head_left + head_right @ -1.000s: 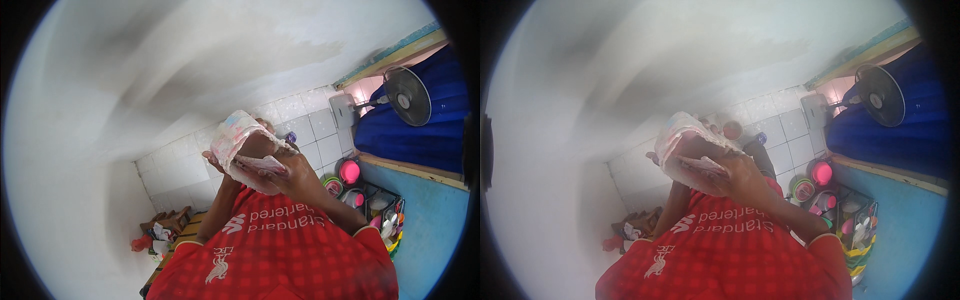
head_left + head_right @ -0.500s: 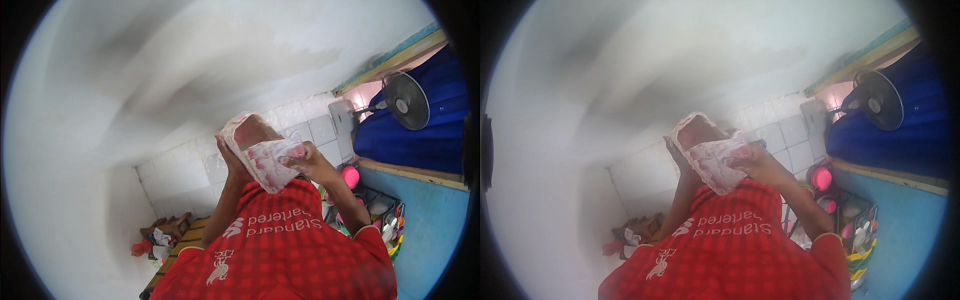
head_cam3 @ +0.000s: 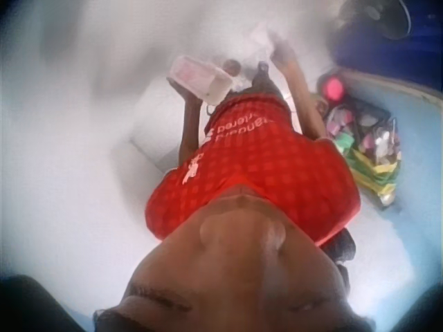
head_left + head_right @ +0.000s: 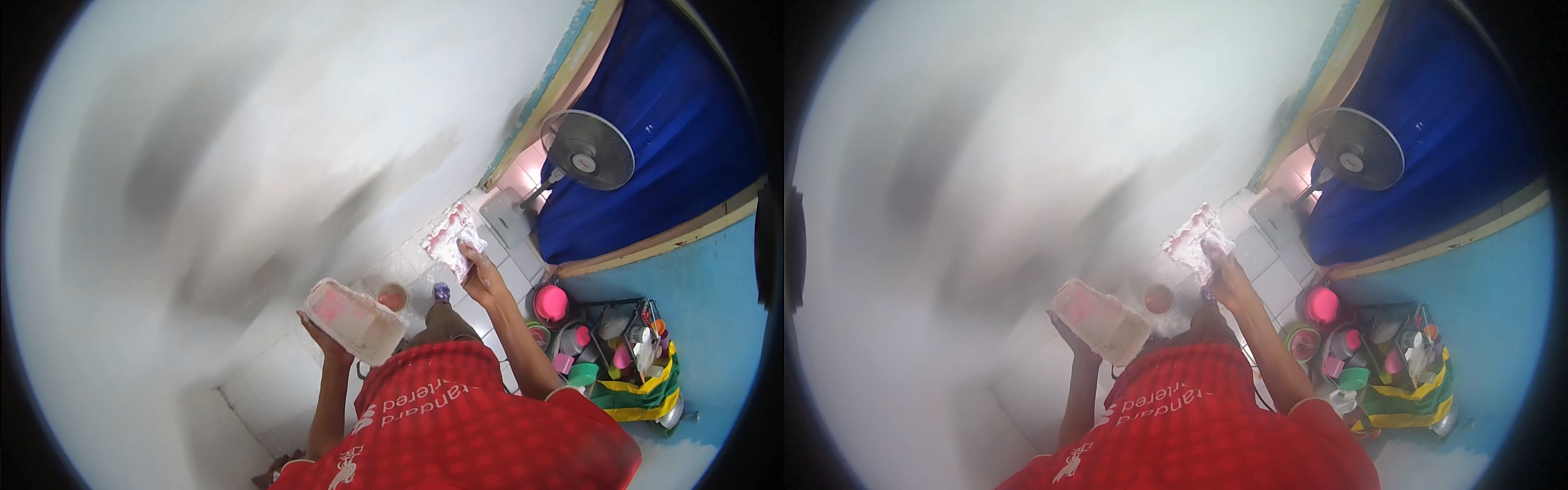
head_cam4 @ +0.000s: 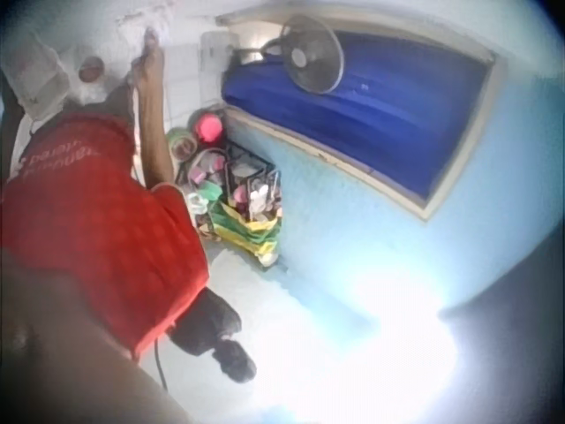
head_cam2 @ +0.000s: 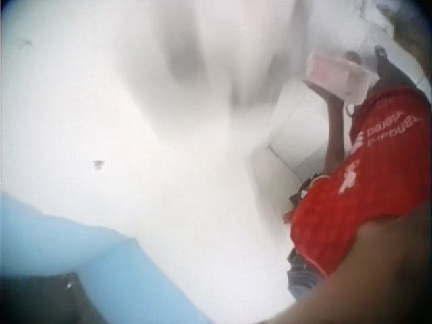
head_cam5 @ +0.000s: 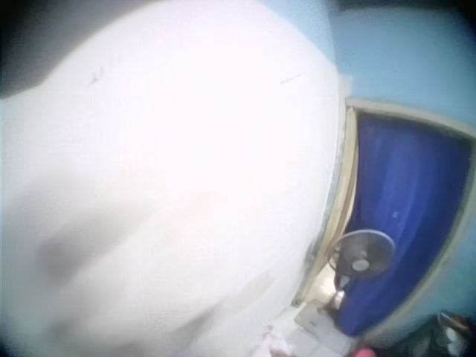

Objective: The person repeatedly scoops white paint from a container using a small trowel and applies it to the ceiling in a small room. The person works methodically, spreading the paint across the ceiling surface.

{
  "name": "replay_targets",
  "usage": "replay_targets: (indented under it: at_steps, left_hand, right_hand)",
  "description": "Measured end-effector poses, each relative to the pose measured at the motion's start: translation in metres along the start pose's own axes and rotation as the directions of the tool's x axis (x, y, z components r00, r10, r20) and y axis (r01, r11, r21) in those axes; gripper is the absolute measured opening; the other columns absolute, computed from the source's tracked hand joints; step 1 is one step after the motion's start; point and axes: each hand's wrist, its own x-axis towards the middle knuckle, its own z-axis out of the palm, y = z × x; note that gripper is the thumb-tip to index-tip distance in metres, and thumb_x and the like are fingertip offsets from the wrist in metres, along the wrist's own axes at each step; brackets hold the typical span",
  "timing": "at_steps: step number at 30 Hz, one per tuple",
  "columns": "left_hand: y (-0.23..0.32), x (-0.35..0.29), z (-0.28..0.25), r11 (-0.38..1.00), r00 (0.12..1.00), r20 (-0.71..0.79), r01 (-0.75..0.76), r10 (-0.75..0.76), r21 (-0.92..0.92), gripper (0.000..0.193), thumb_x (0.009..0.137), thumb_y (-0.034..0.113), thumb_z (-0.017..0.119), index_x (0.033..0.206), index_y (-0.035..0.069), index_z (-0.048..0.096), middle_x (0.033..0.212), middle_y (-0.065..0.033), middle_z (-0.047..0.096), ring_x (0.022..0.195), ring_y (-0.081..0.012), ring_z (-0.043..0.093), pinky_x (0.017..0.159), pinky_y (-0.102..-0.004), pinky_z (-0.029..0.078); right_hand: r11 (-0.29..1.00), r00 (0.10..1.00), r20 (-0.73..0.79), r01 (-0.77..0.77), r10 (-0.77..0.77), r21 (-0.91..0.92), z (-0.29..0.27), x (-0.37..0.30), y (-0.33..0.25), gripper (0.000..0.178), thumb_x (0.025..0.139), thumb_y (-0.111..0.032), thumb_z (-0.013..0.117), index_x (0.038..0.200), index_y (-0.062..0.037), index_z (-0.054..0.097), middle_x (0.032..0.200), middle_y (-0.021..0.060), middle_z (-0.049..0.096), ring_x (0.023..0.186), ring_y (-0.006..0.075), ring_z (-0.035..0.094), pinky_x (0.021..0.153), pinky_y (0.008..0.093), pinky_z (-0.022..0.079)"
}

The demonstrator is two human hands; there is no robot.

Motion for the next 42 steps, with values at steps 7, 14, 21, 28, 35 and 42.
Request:
replay_targets:
  at_steps: [7,14,21,28,35,42]
  left_hand:
    - [-0.021,0.041,0.037,0.969,0.974,0.067,-0.221,0.214,0.11,0.035,0.107,0.042,0.041,0.133,0.019,0.042,0.12,-0.0007,0.054,0.105,-0.0175,0.061,0.087,-0.0373,0.056]
    - [-0.066,0.099,0.024,0.794,0.87,0.247,-0.491,0.427,0.358,0.058,0.105,0.059,0.027,0.147,0.019,0.037,0.144,-0.0023,0.044,0.133,-0.0215,0.044,0.112,-0.0441,0.038]
    - [-0.084,0.068,0.082,0.946,0.948,0.049,-0.318,0.315,0.07,0.051,0.105,0.056,0.033,0.136,0.018,0.047,0.129,-0.001,0.054,0.116,-0.0218,0.057,0.099,-0.0453,0.05]
    - [-0.105,0.059,0.09,0.878,0.851,-0.215,-0.462,0.479,0.125,0.043,0.106,0.049,0.036,0.12,0.011,0.05,0.106,-0.0053,0.06,0.098,-0.0206,0.064,0.085,-0.04,0.058]
    - [-0.114,0.071,0.082,0.905,0.912,-0.204,-0.39,0.355,-0.17,0.06,0.102,0.063,0.027,0.129,0.015,0.051,0.117,-0.0069,0.062,0.104,-0.0282,0.063,0.09,-0.0458,0.055]
    - [-0.104,0.064,0.087,0.876,0.85,-0.219,-0.479,0.479,0.055,0.057,0.104,0.06,0.024,0.127,0.016,0.051,0.118,-0.0065,0.061,0.106,-0.0278,0.063,0.09,-0.0455,0.055]
  right_hand:
    - [0.989,0.994,0.087,0.047,-0.059,0.143,-0.051,0.117,-0.019,0.027,0.098,-0.017,0.064,0.124,-0.0078,0.06,0.114,0.0035,0.068,0.103,0.0163,0.067,0.089,0.0291,0.057]
    - [0.999,0.996,0.076,0.043,-0.041,-0.015,-0.076,0.26,-0.027,0.026,0.104,-0.022,0.053,0.125,-0.0074,0.056,0.113,0.0058,0.064,0.099,0.0197,0.064,0.087,0.0341,0.057]
    - [0.898,0.931,0.309,0.297,-0.195,-0.325,-0.098,0.363,-0.021,0.019,0.103,-0.014,0.048,0.118,-0.0066,0.057,0.11,0.0094,0.062,0.097,0.0217,0.064,0.084,0.0362,0.059]
    - [0.944,0.974,0.21,-0.01,0.084,-0.331,0.029,0.365,-0.094,0.012,0.1,-0.005,0.048,0.108,-0.0004,0.056,0.101,0.0105,0.06,0.091,0.0241,0.066,0.079,0.0376,0.064]
    - [0.652,0.774,0.534,0.603,-0.34,-0.459,-0.037,0.358,-0.123,0.015,0.101,-0.007,0.052,0.113,-0.0013,0.059,0.107,0.0093,0.061,0.101,0.0216,0.064,0.085,0.0334,0.06]
    - [0.973,0.965,0.202,-0.13,0.169,-0.192,-0.08,0.349,-0.031,0.018,0.101,-0.007,0.05,0.116,-0.0059,0.06,0.106,0.0106,0.062,0.099,0.0236,0.063,0.088,0.0382,0.059]
